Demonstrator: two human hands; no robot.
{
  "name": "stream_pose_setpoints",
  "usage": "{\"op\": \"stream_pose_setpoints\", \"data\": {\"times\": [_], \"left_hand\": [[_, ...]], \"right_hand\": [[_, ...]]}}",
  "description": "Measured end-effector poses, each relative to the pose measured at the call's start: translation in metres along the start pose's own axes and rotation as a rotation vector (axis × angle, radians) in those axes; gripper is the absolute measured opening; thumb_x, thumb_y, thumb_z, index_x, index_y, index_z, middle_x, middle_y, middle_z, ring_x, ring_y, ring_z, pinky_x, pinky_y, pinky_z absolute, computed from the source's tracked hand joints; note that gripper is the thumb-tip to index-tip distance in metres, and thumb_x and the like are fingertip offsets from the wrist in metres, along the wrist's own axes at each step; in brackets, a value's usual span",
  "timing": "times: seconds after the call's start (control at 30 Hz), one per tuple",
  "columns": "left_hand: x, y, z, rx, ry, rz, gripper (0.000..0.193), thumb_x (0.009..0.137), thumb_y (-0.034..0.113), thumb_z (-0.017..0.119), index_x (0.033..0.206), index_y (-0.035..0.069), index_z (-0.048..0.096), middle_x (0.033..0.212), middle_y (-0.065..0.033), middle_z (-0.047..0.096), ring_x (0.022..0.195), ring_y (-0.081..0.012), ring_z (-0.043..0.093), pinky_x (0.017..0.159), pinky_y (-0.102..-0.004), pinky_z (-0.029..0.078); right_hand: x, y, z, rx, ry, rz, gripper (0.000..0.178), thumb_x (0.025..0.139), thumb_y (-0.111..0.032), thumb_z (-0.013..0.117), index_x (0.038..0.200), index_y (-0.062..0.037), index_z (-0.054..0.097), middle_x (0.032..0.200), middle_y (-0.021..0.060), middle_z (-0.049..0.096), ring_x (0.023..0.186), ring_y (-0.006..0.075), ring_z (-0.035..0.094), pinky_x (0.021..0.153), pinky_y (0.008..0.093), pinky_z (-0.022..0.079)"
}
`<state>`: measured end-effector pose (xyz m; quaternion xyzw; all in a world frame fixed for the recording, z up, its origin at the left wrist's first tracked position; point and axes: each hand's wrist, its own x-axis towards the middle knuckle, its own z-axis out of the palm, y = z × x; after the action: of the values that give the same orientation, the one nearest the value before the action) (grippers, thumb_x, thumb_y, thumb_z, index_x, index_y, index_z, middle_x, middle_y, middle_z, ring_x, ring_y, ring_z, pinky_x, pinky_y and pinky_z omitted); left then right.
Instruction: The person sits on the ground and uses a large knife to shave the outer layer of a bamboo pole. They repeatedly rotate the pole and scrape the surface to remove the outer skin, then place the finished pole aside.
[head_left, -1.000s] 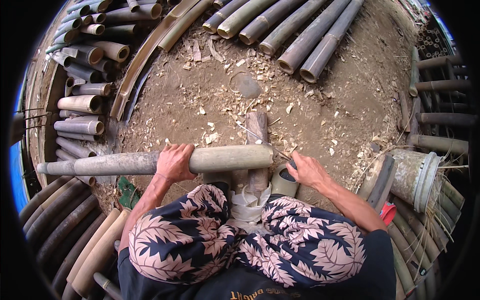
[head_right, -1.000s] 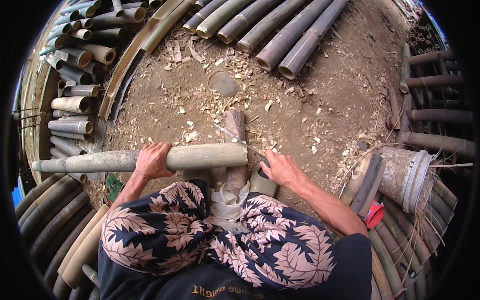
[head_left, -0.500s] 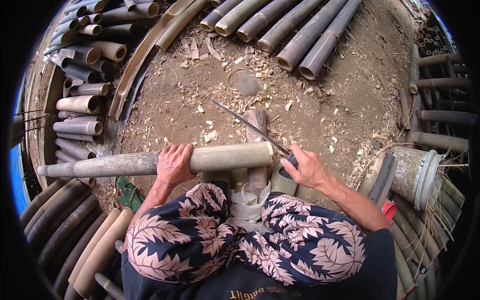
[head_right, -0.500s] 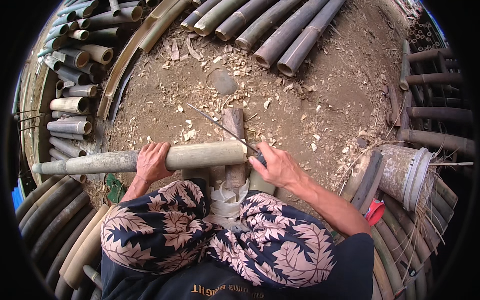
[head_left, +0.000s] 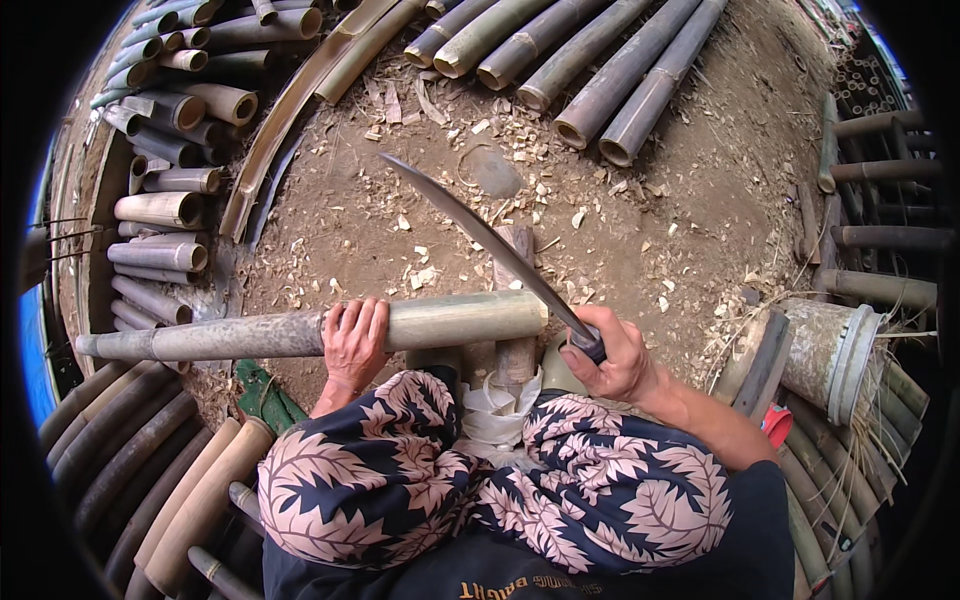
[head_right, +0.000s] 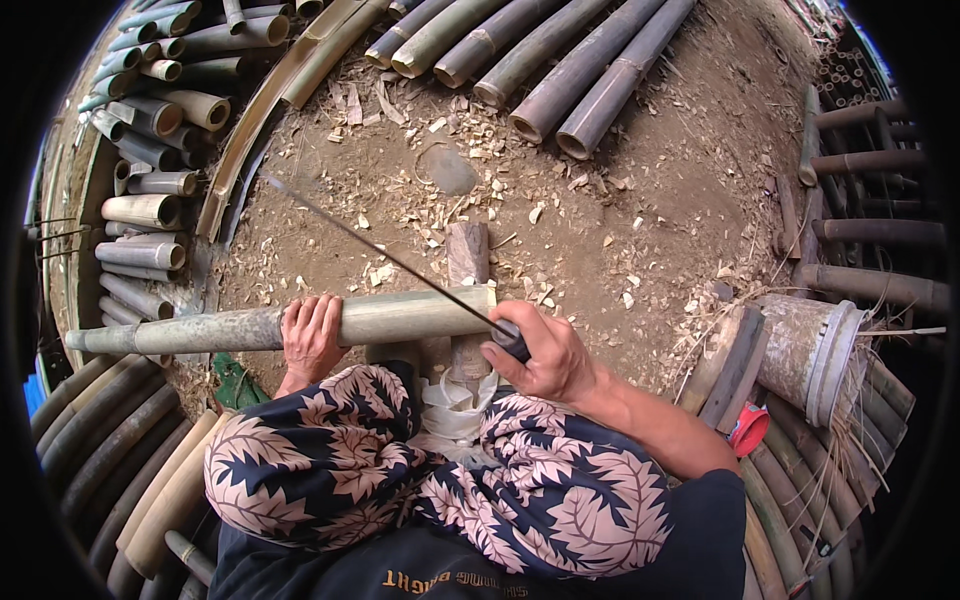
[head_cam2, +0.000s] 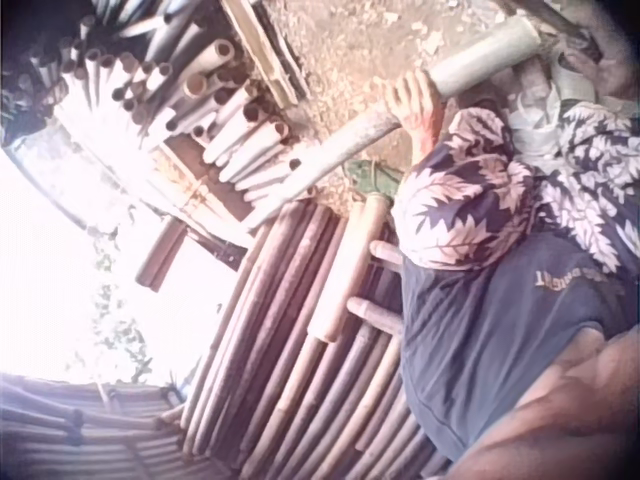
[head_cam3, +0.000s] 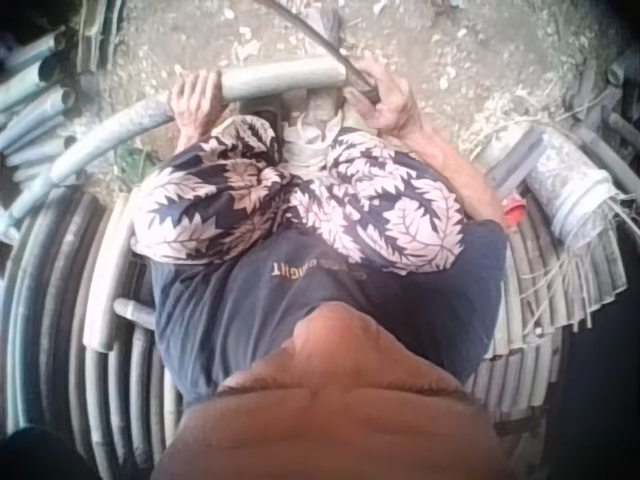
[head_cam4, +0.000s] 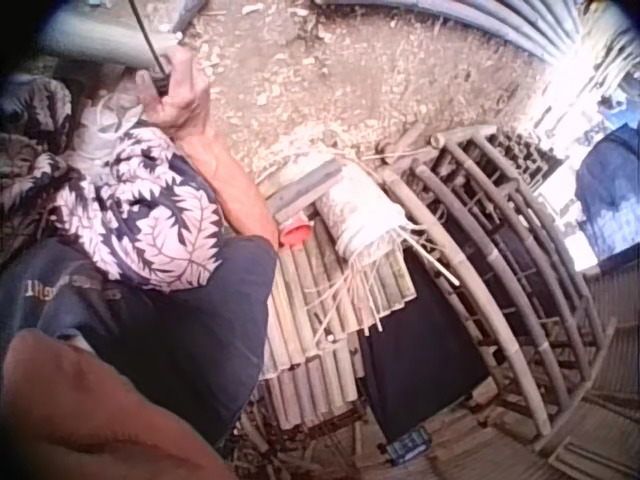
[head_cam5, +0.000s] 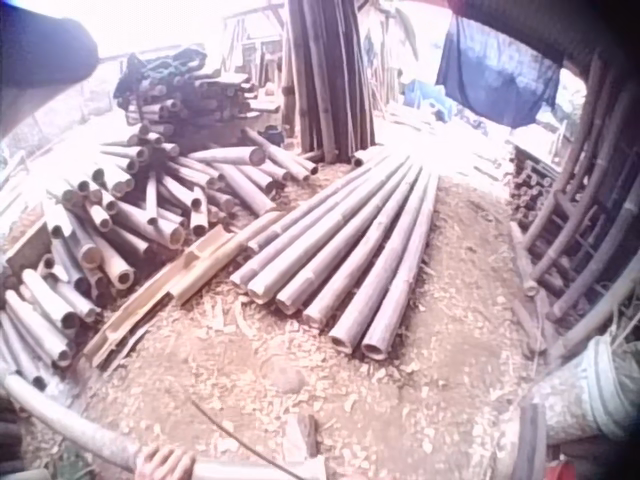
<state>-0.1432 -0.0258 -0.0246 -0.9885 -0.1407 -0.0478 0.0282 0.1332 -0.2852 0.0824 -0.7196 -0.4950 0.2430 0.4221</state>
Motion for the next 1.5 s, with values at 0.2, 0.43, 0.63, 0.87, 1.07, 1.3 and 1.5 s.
{"op": "stream_pose_setpoints", "data": {"times": [0.2,0.43,0.63,0.87,1.07,1.3,1.5], "left_hand": [[-0.005,0.007,0.009,0.042,0.079,0.009,0.064,0.068,0.025,0.075,0.126,0.007,0.056,0.121,-0.0084,0.062,0.114,-0.0263,0.057,0.103,-0.0487,0.038],[-0.008,0.008,0.011,0.037,0.049,-0.010,0.064,0.070,0.025,0.073,0.128,0.007,0.054,0.123,-0.0081,0.060,0.116,-0.0270,0.056,0.104,-0.0487,0.036],[0.006,0.018,-0.013,-0.031,-0.206,-0.135,0.084,0.060,0.034,0.082,0.134,0.010,0.049,0.127,-0.0101,0.055,0.122,-0.0278,0.051,0.108,-0.0516,0.031],[0.069,-0.029,-0.028,-0.373,-0.885,-0.063,0.084,0.054,0.051,0.083,0.123,0.009,0.058,0.112,-0.0138,0.067,0.105,-0.0323,0.065,0.092,-0.0433,0.052],[0.070,-0.031,-0.037,-0.386,-0.877,-0.119,0.077,0.053,0.052,0.082,0.114,0.009,0.062,0.107,-0.0131,0.069,0.101,-0.0322,0.067,0.086,-0.0423,0.054],[0.061,-0.026,-0.031,-0.421,-0.841,-0.105,0.075,0.053,0.051,0.081,0.113,0.010,0.062,0.106,-0.0126,0.068,0.101,-0.0324,0.066,0.086,-0.0431,0.054],[0.063,-0.024,-0.030,-0.369,-0.766,-0.103,0.072,0.053,0.050,0.081,0.111,0.011,0.061,0.104,-0.0123,0.068,0.099,-0.0325,0.066,0.085,-0.0435,0.054]], "right_hand": [[-0.021,0.063,-0.004,-0.459,-0.513,0.556,0.029,0.093,-0.026,0.064,0.103,-0.0008,0.053,0.077,0.0216,0.065,0.060,0.0363,0.068,0.053,0.0429,0.052],[-0.022,0.034,0.003,-0.137,-0.058,0.023,0.029,0.092,-0.022,0.067,0.104,0.0009,0.054,0.074,0.0188,0.065,0.062,0.0350,0.068,0.055,0.0421,0.054],[-0.030,0.073,-0.006,-0.272,-0.443,0.567,0.036,0.096,-0.031,0.058,0.105,0.0027,0.051,0.070,0.0254,0.065,0.071,0.0465,0.068,0.066,0.0520,0.054],[-0.017,0.042,-0.007,-0.248,-0.184,0.339,0.036,0.094,-0.029,0.063,0.113,-0.0003,0.053,0.092,0.0232,0.066,0.075,0.0429,0.067,0.064,0.0467,0.055],[-0.019,0.037,0.011,-0.132,0.087,-0.227,0.026,0.089,-0.016,0.069,0.104,-0.0006,0.054,0.080,0.0156,0.064,0.063,0.0286,0.068,0.055,0.0365,0.056],[-0.010,0.018,0.000,-0.235,-0.168,0.198,0.028,0.093,-0.024,0.064,0.103,-0.0005,0.053,0.084,0.0205,0.066,0.067,0.0380,0.069,0.058,0.0445,0.056],[-0.032,0.064,0.007,-0.390,-0.152,0.125,0.029,0.093,-0.024,0.064,0.109,-0.0028,0.054,0.084,0.0214,0.067,0.067,0.0377,0.069,0.058,0.0430,0.055]]}}
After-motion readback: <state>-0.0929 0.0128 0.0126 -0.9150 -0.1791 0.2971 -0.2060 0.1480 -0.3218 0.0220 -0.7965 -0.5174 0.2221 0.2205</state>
